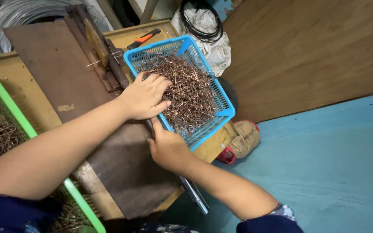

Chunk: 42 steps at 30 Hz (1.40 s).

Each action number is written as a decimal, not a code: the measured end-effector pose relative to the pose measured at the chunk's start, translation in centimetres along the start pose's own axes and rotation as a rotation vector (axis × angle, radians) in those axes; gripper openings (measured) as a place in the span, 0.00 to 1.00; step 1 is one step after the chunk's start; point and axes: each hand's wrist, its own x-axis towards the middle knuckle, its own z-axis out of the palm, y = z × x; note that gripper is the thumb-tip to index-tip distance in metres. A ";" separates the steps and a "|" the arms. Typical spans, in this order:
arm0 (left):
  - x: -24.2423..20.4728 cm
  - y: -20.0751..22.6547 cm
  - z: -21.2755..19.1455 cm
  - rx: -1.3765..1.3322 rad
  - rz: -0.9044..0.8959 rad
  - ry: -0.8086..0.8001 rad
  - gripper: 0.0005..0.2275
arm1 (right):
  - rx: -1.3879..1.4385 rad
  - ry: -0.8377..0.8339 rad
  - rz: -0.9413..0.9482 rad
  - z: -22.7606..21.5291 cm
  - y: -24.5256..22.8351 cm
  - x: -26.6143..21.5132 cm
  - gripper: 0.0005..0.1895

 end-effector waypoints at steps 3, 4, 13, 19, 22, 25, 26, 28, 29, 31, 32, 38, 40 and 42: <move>0.1 0.3 -0.5 0.014 -0.015 -0.001 0.29 | 0.119 -0.117 0.076 -2.3 -1.0 0.1 0.45; 0.0 0.3 0.0 0.016 -0.016 -0.003 0.29 | 0.121 -0.117 0.073 -2.0 -1.1 0.2 0.45; -0.2 1.5 0.9 0.090 -0.065 0.035 0.28 | 0.187 -0.051 0.112 0.3 -0.7 0.8 0.32; -0.1 1.5 2.6 0.169 -0.057 0.188 0.28 | 0.197 -0.091 0.173 0.3 -0.8 1.3 0.32; -0.2 1.7 2.4 0.155 -0.055 0.236 0.27 | 0.184 -0.112 0.190 0.8 -0.7 1.5 0.32; 0.0 1.9 2.3 0.093 -0.095 0.046 0.29 | 0.195 -0.084 0.159 1.9 0.1 1.9 0.30; -0.1 2.0 2.2 0.106 -0.101 0.038 0.30 | 0.183 -0.076 0.151 2.2 0.3 2.0 0.29; 0.0 2.2 1.4 0.121 -0.108 0.029 0.31 | 0.171 -0.068 0.140 2.5 0.5 2.1 0.27; 0.0 2.4 0.8 0.087 -0.130 -0.010 0.32 | 0.147 -0.043 0.121 2.5 0.5 2.2 0.25; 0.0 2.7 -0.3 0.050 -0.160 -0.053 0.33 | 0.124 -0.026 0.100 3.1 0.9 2.3 0.24; 0.0 2.7 -0.9 0.045 -0.163 -0.095 0.33 | 0.055 0.015 0.060 3.7 1.2 2.5 0.24; 0.0 1.5 0.7 0.084 -0.158 -0.005 0.34 | -0.125 0.108 -0.012 6.8 2.9 3.4 0.31; -0.4 2.4 1.1 0.031 -0.170 -0.066 0.34 | -0.212 0.093 -0.008 7.8 3.6 2.4 0.34; -0.1 1.9 1.4 0.065 -0.155 -0.002 0.34 | -0.137 0.134 -0.043 7.3 3.5 3.0 0.34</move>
